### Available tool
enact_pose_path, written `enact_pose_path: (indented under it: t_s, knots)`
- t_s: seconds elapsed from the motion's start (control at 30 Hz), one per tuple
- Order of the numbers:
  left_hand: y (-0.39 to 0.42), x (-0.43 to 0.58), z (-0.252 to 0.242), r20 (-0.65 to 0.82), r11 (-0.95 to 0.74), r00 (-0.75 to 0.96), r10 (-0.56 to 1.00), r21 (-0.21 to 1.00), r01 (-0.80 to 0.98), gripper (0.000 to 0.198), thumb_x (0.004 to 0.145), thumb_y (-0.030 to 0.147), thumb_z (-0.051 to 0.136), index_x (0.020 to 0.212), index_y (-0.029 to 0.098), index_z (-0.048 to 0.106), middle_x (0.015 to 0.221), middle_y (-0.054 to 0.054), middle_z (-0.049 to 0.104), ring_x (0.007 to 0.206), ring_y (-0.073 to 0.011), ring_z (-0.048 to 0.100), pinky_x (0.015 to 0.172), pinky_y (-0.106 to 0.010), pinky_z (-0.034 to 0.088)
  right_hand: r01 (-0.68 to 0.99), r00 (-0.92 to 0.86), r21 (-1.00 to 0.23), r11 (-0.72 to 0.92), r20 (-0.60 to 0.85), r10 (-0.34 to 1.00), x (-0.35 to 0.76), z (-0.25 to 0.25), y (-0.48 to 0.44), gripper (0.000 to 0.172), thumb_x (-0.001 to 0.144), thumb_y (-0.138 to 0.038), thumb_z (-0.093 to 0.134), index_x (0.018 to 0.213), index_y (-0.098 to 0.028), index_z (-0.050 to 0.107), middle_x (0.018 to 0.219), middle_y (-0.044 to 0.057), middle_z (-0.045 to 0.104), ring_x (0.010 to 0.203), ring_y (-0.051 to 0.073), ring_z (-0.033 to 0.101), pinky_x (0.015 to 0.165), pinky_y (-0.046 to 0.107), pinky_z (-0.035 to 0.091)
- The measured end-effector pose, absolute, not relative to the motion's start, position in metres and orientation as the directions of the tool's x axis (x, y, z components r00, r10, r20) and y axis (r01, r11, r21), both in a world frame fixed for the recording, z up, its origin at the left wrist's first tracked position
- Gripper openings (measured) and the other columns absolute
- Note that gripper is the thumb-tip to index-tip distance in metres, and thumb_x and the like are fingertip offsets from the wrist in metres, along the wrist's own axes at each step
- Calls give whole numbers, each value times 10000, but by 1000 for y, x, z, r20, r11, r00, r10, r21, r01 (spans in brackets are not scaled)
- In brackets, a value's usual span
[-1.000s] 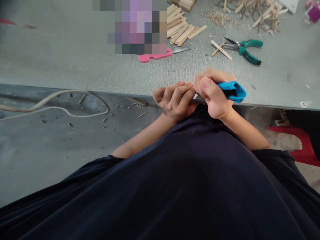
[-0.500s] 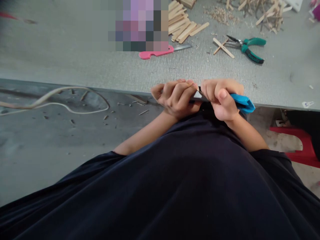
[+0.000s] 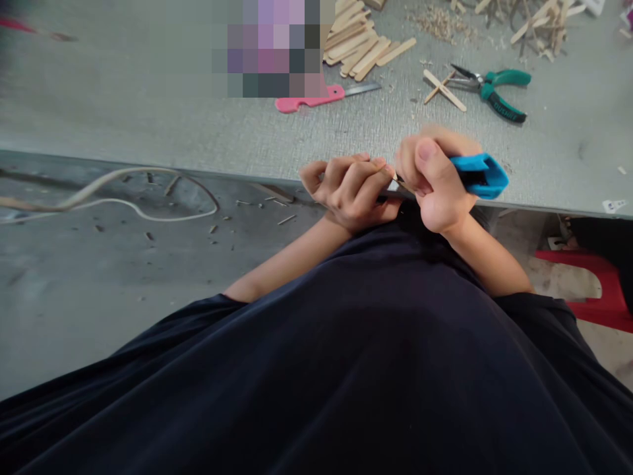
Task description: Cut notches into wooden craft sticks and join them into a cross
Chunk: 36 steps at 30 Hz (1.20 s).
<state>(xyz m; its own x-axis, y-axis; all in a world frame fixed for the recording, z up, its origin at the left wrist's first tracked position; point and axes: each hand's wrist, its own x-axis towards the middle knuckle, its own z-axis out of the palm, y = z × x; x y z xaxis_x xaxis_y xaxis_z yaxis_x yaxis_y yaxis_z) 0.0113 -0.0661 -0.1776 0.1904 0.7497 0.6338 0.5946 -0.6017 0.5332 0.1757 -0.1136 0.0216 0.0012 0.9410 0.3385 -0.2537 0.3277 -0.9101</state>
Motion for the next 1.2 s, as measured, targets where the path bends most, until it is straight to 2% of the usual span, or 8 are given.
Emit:
enact_pose_path:
  t_s: [0.17, 0.3, 0.37, 0.4, 0.57, 0.9, 1.07, 1.2]
  knots:
    - [-67, 13, -175, 570, -569, 210, 794, 577, 586, 592, 1057, 891, 660, 1221, 351, 842, 1281, -90, 957, 1363, -450, 862, 1261, -736, 475, -173, 91, -880, 442, 432, 897, 173, -5, -114, 692, 1114, -749, 773, 712, -302, 432, 560, -81, 222, 432, 163, 384, 481, 345, 419]
    - [-69, 13, -166, 551, -556, 207, 808, 597, 579, 584, 1087, 876, 613, 1234, 354, 828, 1277, -79, 956, 1365, -433, 862, 1271, -719, 475, -238, 367, -613, 753, 662, 654, 169, -17, -117, 844, 1167, -735, 696, 696, -254, 187, 555, -98, 12, 408, 88, 91, 501, 299, 299]
    - [-71, 13, -163, 561, -565, 211, 801, 590, 577, 554, 1077, 858, 638, 1236, 363, 830, 1279, -68, 954, 1365, -424, 861, 1273, -702, 481, -238, 475, -562, 792, 644, 600, 174, -14, -119, 841, 1201, -670, 682, 707, -238, 156, 598, -87, -2, 420, 79, 104, 541, 289, 318]
    - [-72, 13, -162, 565, -566, 208, 798, 587, 578, 538, 1070, 845, 651, 1236, 366, 832, 1279, -64, 953, 1371, -423, 859, 1271, -694, 488, -229, 405, -631, 741, 630, 662, 178, -12, -119, 858, 1201, -693, 683, 697, -242, 155, 597, -81, 20, 415, 88, 170, 556, 302, 363]
    - [-74, 15, -167, 582, -558, 177, 794, 580, 594, 532, 1035, 852, 676, 1232, 387, 840, 1275, -53, 945, 1405, -439, 853, 1245, -687, 516, -208, 160, -752, 625, 604, 780, 193, -33, -105, 1001, 1034, -1073, 624, 681, -275, 134, 554, -102, 10, 396, 109, 160, 475, 343, 348]
    - [-74, 14, -163, 558, -546, 187, 809, 595, 590, 529, 1033, 856, 650, 1251, 417, 851, 1278, -51, 930, 1390, -451, 860, 1241, -690, 504, -278, 227, -646, 711, 675, 702, 188, -50, -98, 890, 1141, -966, 530, 645, -284, 247, 540, -82, 70, 401, 133, 147, 463, 343, 367]
    - [-75, 15, -169, 572, -553, 191, 798, 568, 610, 509, 1045, 829, 670, 1295, 433, 871, 1312, -50, 931, 1416, -456, 853, 1221, -687, 500, -199, 248, -707, 679, 634, 733, 181, -44, -98, 936, 1124, -1059, 378, 643, -281, 183, 501, -96, 4, 388, 116, 49, 435, 331, 286]
    - [-76, 16, -175, 631, -590, 206, 747, 489, 642, 503, 1052, 802, 699, 1376, 467, 888, 1322, -67, 951, 1393, -459, 865, 1170, -708, 481, -237, 240, -658, 715, 673, 699, 177, -43, -98, 943, 1122, -1063, 398, 626, -286, 198, 476, -100, 15, 368, 115, 44, 429, 338, 266]
